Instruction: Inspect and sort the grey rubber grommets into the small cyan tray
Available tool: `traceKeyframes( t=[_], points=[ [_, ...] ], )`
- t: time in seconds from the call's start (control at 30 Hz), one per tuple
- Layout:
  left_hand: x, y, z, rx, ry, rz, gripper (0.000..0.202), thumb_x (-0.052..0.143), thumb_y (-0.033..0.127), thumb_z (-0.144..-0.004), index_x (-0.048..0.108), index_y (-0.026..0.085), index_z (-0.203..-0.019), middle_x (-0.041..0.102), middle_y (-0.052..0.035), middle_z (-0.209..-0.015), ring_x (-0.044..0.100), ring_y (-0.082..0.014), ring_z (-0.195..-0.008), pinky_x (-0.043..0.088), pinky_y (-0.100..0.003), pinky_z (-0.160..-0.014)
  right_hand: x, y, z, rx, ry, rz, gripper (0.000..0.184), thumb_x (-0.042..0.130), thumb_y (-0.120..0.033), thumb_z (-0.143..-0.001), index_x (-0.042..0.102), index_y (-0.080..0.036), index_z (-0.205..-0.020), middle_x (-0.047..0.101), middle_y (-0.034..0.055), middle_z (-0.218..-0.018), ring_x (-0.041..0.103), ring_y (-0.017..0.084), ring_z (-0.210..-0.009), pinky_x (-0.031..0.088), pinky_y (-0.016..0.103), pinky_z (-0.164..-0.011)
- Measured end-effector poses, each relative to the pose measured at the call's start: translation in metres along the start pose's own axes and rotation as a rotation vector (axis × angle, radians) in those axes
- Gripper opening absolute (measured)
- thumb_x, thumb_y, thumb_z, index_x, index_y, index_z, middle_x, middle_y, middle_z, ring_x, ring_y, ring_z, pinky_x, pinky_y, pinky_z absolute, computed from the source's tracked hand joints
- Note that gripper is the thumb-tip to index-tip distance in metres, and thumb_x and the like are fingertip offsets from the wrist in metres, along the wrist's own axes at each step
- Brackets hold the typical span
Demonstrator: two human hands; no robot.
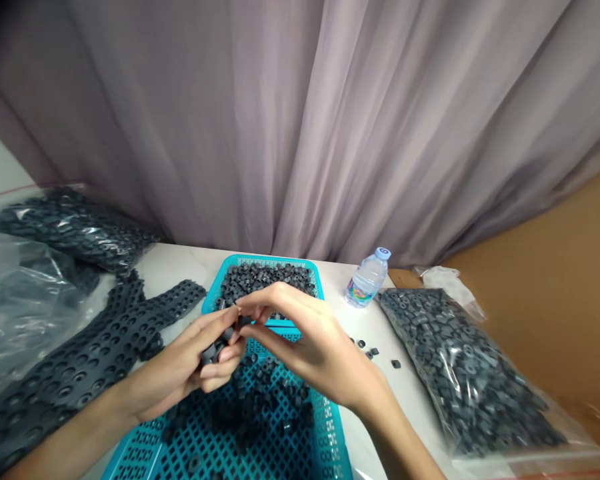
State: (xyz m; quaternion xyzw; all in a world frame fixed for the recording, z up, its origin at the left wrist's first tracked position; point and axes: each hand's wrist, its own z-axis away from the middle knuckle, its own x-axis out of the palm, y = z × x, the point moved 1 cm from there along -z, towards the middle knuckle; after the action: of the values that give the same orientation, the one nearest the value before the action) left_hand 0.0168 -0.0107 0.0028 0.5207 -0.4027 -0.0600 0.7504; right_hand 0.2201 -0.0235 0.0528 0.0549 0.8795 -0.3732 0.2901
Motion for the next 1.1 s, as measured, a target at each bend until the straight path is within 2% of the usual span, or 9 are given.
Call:
traceKeyframes(
  t=[0.23,0.37,0.57,0.7,0.9,1.1],
  points=[
    [-0.001,0.004,0.005,0.007,-0.069,0.05,0.036,0.06,0.044,-0.105,0.053,0.018,-0.083,0.045,0.0058,-0.07,0.03,-0.004,-0.051,0.022,-0.018,-0.045,0.005,-0.004,0.0,0.048,0.033,-0.141,0.044,0.075,-0.018,-0.098,0.061,-0.027,-0.139,0.073,0.0049,-0.112,0.072,0.02,-0.101,0.063,0.035,-0.093],
    [0.001,0.008,0.007,0.012,-0.093,0.014,0.033,0.06,0.045,-0.105,0.054,0.019,-0.087,0.046,0.0059,-0.07,0.029,-0.0039,-0.05,0.023,-0.017,-0.045,0.007,-0.003,-0.001,0.105,0.041,-0.335,0.043,0.077,-0.018,-0.096,0.063,-0.026,-0.136,0.073,0.0059,-0.115,0.073,0.019,-0.101,0.064,0.035,-0.093],
    [0.005,0.01,0.009,0.022,-0.218,-0.005,0.03,0.054,0.044,-0.108,0.057,0.019,-0.092,0.044,0.0067,-0.067,0.026,-0.0046,-0.048,0.026,-0.016,-0.044,0.01,0.009,-0.002,0.165,0.012,-0.535,0.039,0.082,-0.018,-0.092,0.07,-0.022,-0.129,0.075,0.0062,-0.107,0.072,0.018,-0.097,0.064,0.034,-0.09],
    [0.005,0.01,0.008,0.004,-0.222,-0.005,0.027,0.054,0.045,-0.108,0.059,0.02,-0.098,0.044,0.0068,-0.069,0.026,-0.0046,-0.048,0.027,-0.016,-0.044,0.012,0.013,-0.003,0.15,0.015,-0.57,0.033,0.083,-0.016,-0.091,0.074,-0.024,-0.122,0.077,0.0035,-0.102,0.071,0.017,-0.091,0.063,0.033,-0.086],
    [0.003,0.009,0.008,-0.001,-0.215,0.023,0.03,0.052,0.044,-0.109,0.057,0.019,-0.092,0.044,0.0066,-0.068,0.026,-0.0044,-0.048,0.028,-0.015,-0.044,0.014,0.013,-0.003,0.135,0.039,-0.597,0.03,0.084,-0.009,-0.088,0.076,-0.024,-0.113,0.077,0.0011,-0.098,0.07,0.014,-0.086,0.06,0.029,-0.082],
    [0.002,0.01,0.008,0.004,-0.213,0.021,0.032,0.054,0.046,-0.108,0.055,0.019,-0.091,0.044,0.0071,-0.068,0.026,-0.004,-0.048,0.03,-0.015,-0.045,0.012,0.006,-0.003,0.067,0.085,-0.431,0.026,0.083,-0.008,-0.089,0.077,-0.023,-0.11,0.074,0.0022,-0.097,0.069,0.016,-0.086,0.06,0.031,-0.079]
  ],
)
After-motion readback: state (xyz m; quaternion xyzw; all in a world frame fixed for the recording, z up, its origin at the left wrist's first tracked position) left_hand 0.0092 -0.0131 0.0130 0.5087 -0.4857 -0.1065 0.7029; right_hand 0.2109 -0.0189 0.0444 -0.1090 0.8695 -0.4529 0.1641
